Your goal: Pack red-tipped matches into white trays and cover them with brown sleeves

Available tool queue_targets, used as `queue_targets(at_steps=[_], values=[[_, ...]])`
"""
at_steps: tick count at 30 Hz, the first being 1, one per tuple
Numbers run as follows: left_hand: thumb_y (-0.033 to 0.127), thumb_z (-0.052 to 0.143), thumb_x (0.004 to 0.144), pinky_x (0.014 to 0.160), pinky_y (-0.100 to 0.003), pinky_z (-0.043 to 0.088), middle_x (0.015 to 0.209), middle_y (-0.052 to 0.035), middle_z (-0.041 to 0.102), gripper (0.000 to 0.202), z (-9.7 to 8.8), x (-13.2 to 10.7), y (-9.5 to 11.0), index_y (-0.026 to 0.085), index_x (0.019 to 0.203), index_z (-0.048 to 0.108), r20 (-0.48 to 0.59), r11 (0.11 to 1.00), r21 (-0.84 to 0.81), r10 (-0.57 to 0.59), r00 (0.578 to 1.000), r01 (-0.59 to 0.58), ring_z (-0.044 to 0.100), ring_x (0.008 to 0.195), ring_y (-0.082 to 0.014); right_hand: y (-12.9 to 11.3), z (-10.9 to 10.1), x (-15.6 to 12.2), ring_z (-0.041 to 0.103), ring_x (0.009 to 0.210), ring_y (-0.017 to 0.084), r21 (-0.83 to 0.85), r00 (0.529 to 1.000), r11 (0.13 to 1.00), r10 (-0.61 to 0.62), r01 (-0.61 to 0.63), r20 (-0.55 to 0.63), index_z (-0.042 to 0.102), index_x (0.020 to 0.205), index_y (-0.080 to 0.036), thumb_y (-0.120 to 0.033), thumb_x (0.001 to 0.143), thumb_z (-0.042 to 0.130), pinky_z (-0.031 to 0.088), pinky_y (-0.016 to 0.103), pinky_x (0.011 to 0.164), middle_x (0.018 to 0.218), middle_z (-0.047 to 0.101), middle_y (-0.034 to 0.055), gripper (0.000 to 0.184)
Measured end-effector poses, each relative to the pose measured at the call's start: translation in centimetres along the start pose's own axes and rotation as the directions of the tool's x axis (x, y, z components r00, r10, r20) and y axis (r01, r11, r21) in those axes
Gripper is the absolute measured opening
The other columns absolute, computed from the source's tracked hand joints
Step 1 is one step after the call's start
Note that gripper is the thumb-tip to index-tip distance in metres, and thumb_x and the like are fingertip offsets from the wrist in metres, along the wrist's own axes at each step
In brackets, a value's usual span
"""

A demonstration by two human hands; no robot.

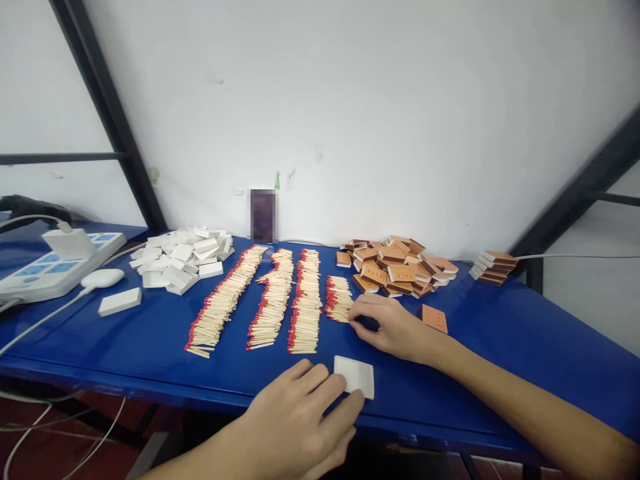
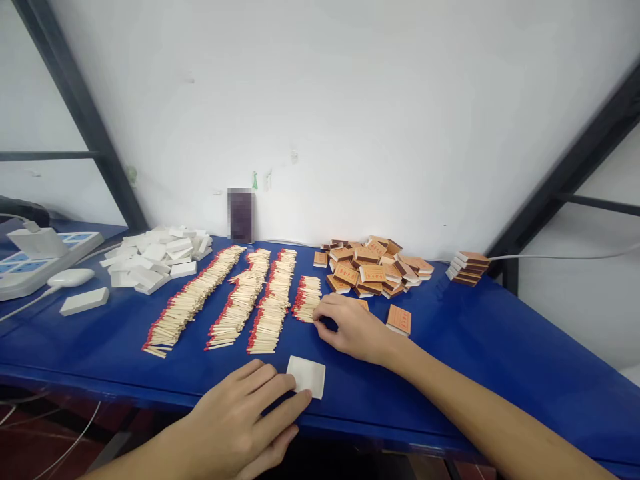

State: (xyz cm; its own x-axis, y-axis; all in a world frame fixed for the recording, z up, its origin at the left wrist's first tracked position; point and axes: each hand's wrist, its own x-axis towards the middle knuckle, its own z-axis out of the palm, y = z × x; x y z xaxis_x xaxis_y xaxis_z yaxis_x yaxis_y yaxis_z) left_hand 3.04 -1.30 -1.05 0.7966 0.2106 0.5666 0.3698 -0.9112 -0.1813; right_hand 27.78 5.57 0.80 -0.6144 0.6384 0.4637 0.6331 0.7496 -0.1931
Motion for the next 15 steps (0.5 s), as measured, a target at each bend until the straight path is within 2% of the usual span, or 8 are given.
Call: queue_targets(at_steps=[4, 8, 12, 15], values=[[0.026, 0.058, 0.090, 0.073, -0.035, 0.047, 0.090, -0.0061, 0.064, 0.030, 0.0, 0.0, 0.1, 0.013, 0.117, 0.060, -0.025, 1.000, -0.002, -0.003, 1.000, 0.003, 0.058, 0.076, -0.0194, 0.1, 0.1, 0.0, 0.063, 0.078, 0.018, -0.004, 1.000, 1.000, 0.011, -0.011, 0.012, 0.065, 0.086, -0.019, -0.009, 0.088, 0.056, 0.052, 0.031, 0.072, 0.084, 0.068, 0.0054, 0.014], [0.020, 0.057, 0.089, 0.069, -0.037, 0.040, 0.091, -0.0054, 0.067, 0.023, -0.3, 0.0, 0.2, 0.015, 0.110, 0.062, -0.100, 0.996, -0.047, -0.075, 0.992, 0.071, 0.060, 0.073, -0.0185, 0.2, 0.1, -0.1, 0.064, 0.080, 0.019, -0.010, 1.000, 1.000, 0.023, -0.023, 0.009, 0.066, 0.089, -0.019, -0.011, 0.089, 0.056, 0.053, 0.031, 0.073, 0.086, 0.068, 0.0066, 0.012], [0.012, 0.057, 0.087, 0.066, -0.035, 0.036, 0.085, -0.0004, 0.070, 0.012, -1.0, -0.2, 0.0, 0.019, 0.095, 0.063, -0.266, 0.948, -0.276, -0.232, 0.936, 0.157, 0.063, 0.066, -0.0136, 0.1, -0.1, -0.3, 0.062, 0.079, 0.019, -0.003, 1.000, 1.000, -0.013, 0.013, 0.007, 0.066, 0.089, -0.019, -0.013, 0.090, 0.055, 0.052, 0.031, 0.072, 0.085, 0.067, 0.0067, 0.013], [0.012, 0.054, 0.087, 0.068, -0.034, 0.040, 0.080, 0.0004, 0.070, 0.012, -1.6, -0.5, -0.4, 0.018, 0.095, 0.061, -0.267, 0.894, -0.400, -0.323, 0.908, 0.200, 0.064, 0.064, -0.0123, -0.1, -0.2, -0.3, 0.060, 0.074, 0.018, -0.006, 0.998, 0.999, -0.051, 0.051, 0.025, 0.067, 0.086, -0.020, -0.013, 0.091, 0.054, 0.048, 0.029, 0.067, 0.079, 0.065, 0.0050, 0.015]])
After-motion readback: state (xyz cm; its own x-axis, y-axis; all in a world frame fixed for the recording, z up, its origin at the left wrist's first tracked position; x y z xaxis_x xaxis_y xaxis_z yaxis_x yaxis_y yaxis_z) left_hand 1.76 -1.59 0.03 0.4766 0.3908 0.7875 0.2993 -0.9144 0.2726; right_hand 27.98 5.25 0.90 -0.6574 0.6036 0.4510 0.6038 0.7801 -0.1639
